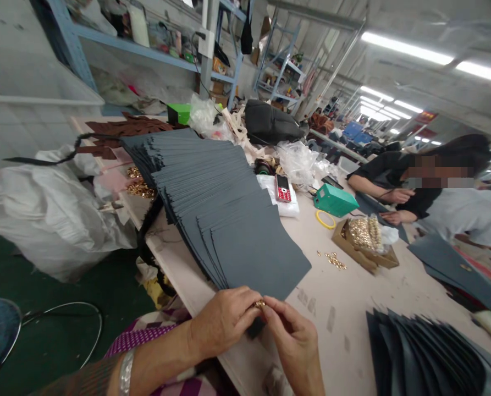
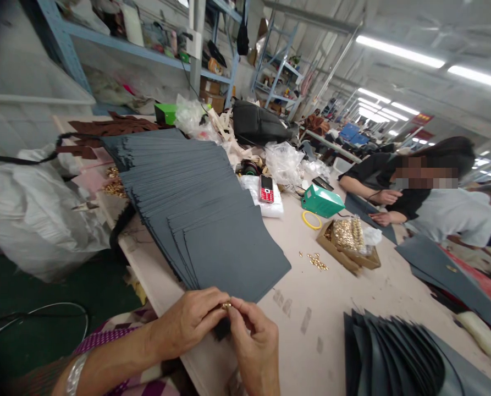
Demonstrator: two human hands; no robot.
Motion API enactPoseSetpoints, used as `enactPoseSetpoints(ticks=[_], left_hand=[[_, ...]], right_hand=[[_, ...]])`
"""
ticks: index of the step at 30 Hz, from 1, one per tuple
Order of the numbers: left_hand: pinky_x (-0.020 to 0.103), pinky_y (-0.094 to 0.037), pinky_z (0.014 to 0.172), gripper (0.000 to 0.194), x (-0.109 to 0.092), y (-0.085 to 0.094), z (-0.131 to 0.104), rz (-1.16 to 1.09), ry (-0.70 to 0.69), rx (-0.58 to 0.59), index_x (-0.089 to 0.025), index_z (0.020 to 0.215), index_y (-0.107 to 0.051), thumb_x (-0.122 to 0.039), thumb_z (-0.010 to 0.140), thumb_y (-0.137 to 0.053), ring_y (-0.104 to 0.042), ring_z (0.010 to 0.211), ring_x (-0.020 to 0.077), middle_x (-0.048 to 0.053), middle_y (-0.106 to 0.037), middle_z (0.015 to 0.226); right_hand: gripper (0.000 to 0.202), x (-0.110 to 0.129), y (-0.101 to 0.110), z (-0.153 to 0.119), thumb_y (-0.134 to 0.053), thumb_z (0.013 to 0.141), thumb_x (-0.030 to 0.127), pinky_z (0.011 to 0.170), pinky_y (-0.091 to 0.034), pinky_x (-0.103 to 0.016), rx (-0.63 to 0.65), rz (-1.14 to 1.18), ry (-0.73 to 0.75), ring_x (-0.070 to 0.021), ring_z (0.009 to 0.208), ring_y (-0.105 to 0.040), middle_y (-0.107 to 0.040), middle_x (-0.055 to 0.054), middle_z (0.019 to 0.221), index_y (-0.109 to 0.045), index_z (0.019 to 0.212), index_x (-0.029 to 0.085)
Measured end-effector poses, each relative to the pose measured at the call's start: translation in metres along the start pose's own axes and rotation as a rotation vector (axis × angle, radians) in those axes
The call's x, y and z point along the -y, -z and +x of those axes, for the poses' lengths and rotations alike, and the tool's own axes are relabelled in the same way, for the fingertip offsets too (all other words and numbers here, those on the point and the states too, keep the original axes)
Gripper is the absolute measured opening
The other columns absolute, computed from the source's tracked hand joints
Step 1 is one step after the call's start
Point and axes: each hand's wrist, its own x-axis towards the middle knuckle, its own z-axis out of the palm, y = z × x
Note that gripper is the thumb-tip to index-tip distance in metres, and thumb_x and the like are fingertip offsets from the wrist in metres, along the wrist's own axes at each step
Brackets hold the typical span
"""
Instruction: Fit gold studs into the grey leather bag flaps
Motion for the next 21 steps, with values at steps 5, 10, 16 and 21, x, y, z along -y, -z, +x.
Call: enactPoseSetpoints(ticks=[5, 10, 16, 21], left_hand=[[0.026, -0.042, 0.071, 0.019, 0.004, -0.001, 0.000, 0.063, -0.031, 0.031, -0.016, 0.090, -0.052, -0.020, 0.097, -0.035, -0.053, 0.078, 0.0157, 0.003, -0.058, 0.082], [0.028, -0.042, 0.070, 0.021, 0.010, -0.006, -0.002, 0.157, -0.070, 0.057, -0.016, 0.088, -0.050, -0.020, 0.097, -0.032, -0.053, 0.076, 0.0175, 0.004, -0.057, 0.082], [0.028, -0.042, 0.070, 0.020, 0.003, -0.005, -0.003, 0.137, -0.010, 0.048, -0.017, 0.088, -0.050, -0.019, 0.096, -0.033, -0.053, 0.076, 0.0171, 0.004, -0.057, 0.083], [0.024, -0.038, 0.063, 0.014, -0.001, 0.001, -0.004, 0.003, 0.150, -0.050, -0.019, 0.082, -0.049, -0.019, 0.092, -0.040, -0.054, 0.069, 0.0136, 0.001, -0.058, 0.077]], right_hand=[[0.027, -0.006, -0.001, 0.002, -0.065, 0.079, 0.038, 0.073, -0.058, -0.030, 0.045, -0.005, -0.041, -0.0221, 0.078, -0.069, -0.074, -0.008, 0.090, -0.075, 0.095, 0.019], [0.025, -0.004, -0.008, 0.002, -0.065, 0.076, 0.037, 0.068, -0.058, -0.030, 0.000, -0.052, -0.049, -0.0218, 0.070, -0.069, -0.073, -0.009, 0.081, -0.074, 0.087, 0.016], [0.022, -0.007, -0.018, 0.004, -0.059, 0.079, 0.037, 0.065, -0.055, -0.026, -0.016, -0.004, -0.016, -0.0200, 0.069, -0.067, -0.070, -0.006, 0.074, -0.068, 0.078, 0.017], [0.030, -0.006, -0.033, 0.013, -0.060, 0.074, 0.048, 0.065, -0.056, -0.027, -0.098, 0.056, -0.016, -0.0215, 0.068, -0.067, -0.070, -0.006, 0.072, -0.068, 0.076, 0.019]])
